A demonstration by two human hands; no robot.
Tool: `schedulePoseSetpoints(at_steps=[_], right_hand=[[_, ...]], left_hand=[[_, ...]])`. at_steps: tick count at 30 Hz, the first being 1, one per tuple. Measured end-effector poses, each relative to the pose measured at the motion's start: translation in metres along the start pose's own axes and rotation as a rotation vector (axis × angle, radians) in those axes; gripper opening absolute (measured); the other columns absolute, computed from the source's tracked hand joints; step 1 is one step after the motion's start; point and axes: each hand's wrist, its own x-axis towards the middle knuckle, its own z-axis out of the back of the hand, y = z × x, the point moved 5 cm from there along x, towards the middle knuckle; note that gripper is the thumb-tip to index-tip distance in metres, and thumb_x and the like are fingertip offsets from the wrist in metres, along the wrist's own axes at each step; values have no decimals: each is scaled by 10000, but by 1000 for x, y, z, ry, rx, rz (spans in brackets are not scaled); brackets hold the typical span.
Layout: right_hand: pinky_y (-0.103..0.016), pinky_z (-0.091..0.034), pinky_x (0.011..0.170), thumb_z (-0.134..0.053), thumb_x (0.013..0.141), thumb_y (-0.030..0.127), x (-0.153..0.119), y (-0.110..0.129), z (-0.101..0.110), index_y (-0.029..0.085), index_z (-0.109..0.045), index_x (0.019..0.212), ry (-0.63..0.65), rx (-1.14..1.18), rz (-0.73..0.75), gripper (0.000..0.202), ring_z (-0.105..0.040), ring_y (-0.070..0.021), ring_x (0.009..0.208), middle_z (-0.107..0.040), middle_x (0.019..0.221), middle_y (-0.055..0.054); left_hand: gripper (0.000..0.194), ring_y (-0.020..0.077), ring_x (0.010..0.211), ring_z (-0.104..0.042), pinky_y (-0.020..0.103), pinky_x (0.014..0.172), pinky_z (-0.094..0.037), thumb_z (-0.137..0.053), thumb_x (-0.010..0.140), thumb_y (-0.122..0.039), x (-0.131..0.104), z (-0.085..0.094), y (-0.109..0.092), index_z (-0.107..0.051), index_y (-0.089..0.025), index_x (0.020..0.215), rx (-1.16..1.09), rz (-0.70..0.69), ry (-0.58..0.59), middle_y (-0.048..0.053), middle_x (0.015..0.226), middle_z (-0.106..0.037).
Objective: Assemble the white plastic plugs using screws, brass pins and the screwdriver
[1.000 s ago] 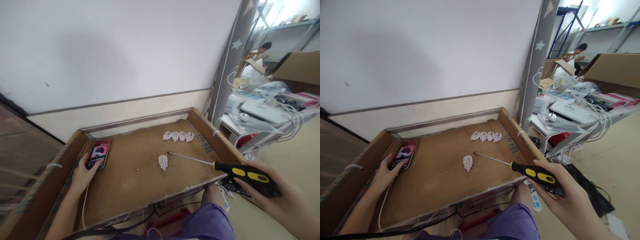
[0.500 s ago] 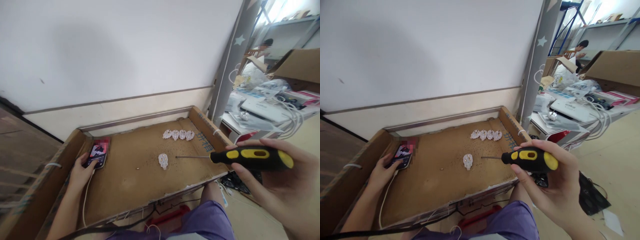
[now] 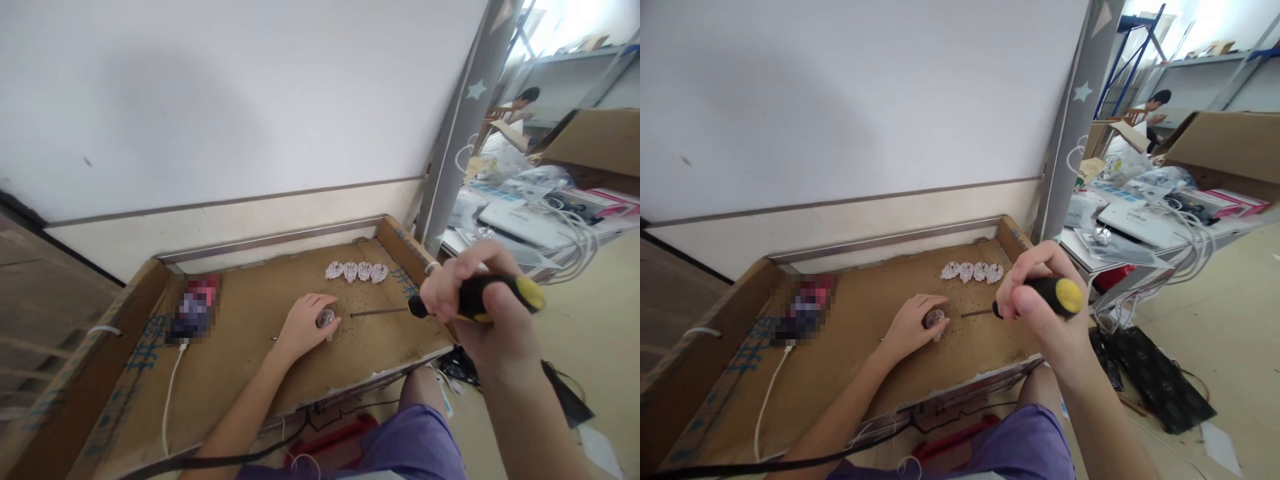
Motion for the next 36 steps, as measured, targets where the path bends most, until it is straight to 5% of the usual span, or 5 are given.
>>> schedulePoseSetpoints(at_steps=[8, 16, 23, 29, 36], right_hand=[[-175, -264, 404, -571, 804, 295, 1, -18, -7, 171, -365, 676, -456, 13, -52, 273, -315, -39, 377, -342, 423, 77], [-191, -271, 403, -484, 848, 326, 5, 25, -42, 181, -375, 687, -356, -49, 121, 242, -287, -36, 358, -309, 426, 68], [-187, -266, 388, -473, 810, 270, 7, 5, -33, 178, -345, 664, -502, -72, 133, 215, -287, -42, 346, -313, 414, 79], [-248, -384, 551, -416, 811, 495, 2, -37, -19, 176, -377, 711, -728, -390, 312, 337, -436, -83, 567, -417, 641, 25], [-213, -429, 650, -580, 796, 367, -49, -91, 3, 160, -437, 917, -655, -707, 9, 279, -506, -72, 692, -474, 805, 5]], left_hand=[[277, 202, 929, -583, 350, 834, -444, -619, 742, -342, -10, 1, 17, -619, -212, 987, -45, 64, -40, 41, 994, -669], [245, 197, 879, -595, 343, 785, -445, -598, 761, -351, -6, -6, 15, -623, -210, 960, -40, 91, -20, 37, 951, -678], [249, 198, 864, -591, 339, 773, -444, -573, 791, -357, -7, 1, 19, -624, -205, 981, -22, 146, -28, 37, 939, -677], [492, 224, 992, -551, 363, 882, -409, -656, 701, -497, -11, 4, 21, -580, -227, 1105, -7, 162, 9, 36, 1072, -642], [581, 242, 1010, -538, 382, 900, -396, -661, 659, -570, -11, 3, 23, -570, -218, 1112, 53, 149, 43, 45, 1061, -632]])
